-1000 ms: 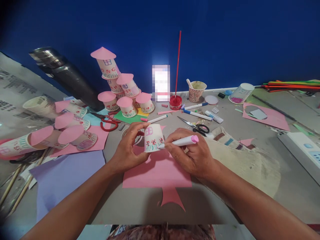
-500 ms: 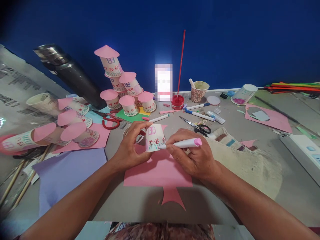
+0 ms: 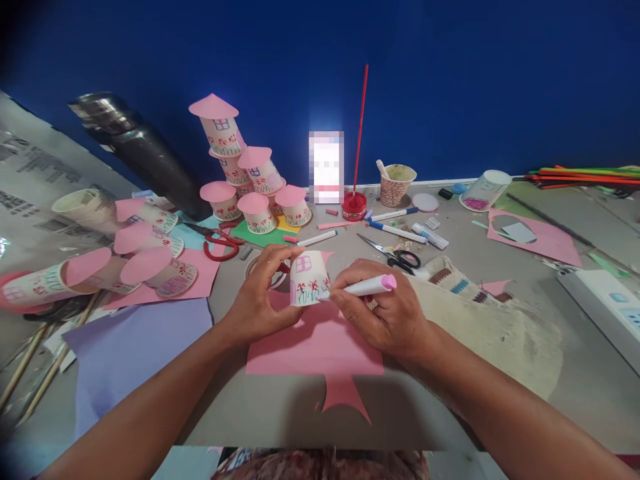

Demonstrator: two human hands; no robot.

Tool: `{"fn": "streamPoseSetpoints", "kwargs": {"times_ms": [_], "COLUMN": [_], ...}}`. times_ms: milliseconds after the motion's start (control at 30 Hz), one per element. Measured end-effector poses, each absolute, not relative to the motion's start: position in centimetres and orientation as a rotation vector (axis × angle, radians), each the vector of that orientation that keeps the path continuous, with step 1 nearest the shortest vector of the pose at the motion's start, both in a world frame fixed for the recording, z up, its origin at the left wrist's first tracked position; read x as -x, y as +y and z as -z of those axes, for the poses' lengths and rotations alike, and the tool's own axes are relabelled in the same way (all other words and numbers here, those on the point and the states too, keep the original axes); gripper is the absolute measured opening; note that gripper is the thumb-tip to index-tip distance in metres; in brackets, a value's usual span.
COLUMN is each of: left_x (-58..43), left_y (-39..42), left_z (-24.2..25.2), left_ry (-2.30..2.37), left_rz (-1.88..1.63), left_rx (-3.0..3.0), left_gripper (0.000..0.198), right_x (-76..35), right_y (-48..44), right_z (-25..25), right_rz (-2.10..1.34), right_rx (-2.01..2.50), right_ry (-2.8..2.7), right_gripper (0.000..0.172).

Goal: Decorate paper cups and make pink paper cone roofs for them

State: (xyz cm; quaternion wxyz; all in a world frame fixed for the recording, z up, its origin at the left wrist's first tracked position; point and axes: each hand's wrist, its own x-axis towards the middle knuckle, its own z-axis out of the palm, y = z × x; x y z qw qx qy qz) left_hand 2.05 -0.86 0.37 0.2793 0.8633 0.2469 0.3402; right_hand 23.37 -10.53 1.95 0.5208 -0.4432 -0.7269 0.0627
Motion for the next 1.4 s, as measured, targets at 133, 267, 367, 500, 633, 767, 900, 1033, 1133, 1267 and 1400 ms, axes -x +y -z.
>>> {"fn": "streamPoseSetpoints", "kwargs": {"times_ms": [133, 267, 367, 500, 633, 767, 900, 1033, 1133, 1267, 1400], "left_x": [-2.03, -2.04, -2.06, -2.05, -2.03, -2.07, -2.11, -2.17, -2.22, -2.26, -2.3], "left_y": [-0.92, -0.93, -0.91, -0.97, -1.06, -1.1, -1.12, -1.14, -1.18, -1.32, -1.47], "left_z": [-0.42, -0.45, -0.46, -0.55, -0.67, -0.69, -0.64, -0.56, -0.55, -0.7, -0.82], "left_ry": [0.662, 0.671, 0.674, 0.671, 0.676, 0.68, 0.682, 0.687, 0.683, 0.683, 0.691], "left_rz": [-0.926, -0.94, -0.954, -0.948, -0.929, -0.927, -0.931, -0.952, -0.973, -0.989, -0.99], "left_rx": [-2.309, -2.318, -2.343, -2.352, -2.355, -2.368, -2.364, -2.374, -2.382, -2.404, -2.462], "left_gripper": [0.069, 0.069, 0.07, 0.072, 0.072, 0.072, 0.071, 0.07, 0.07, 0.071, 0.071], "right_x": [-23.39, -23.25, -23.11, -23.09, -23.02, -22.96, -23.0, -23.05, -23.16, -23.35, -23.21], "right_y": [-10.48, -10.65, -10.8, -10.74, -10.48, -10.31, -10.38, -10.58, -10.59, -10.51, -10.58], "right_z": [-2.18, -2.25, -1.99, -1.73, -1.88, -2.16, -2.37, -2.49, -2.41, -2.09, -2.0], "right_rz": [-0.116, -0.114, -0.134, -0.2, -0.182, -0.142, -0.144, -0.142, -0.137, -0.111, -0.141], "right_rx": [1.043, 1.061, 1.048, 0.999, 0.95, 0.962, 0.961, 1.044, 1.03, 0.993, 0.958], "right_ry": [-1.713, -1.68, -1.663, -1.686, -1.735, -1.745, -1.765, -1.759, -1.745, -1.713, -1.727], "right_gripper": [0.015, 0.019, 0.018, 0.015, 0.014, 0.015, 0.013, 0.015, 0.017, 0.018, 0.015]}}
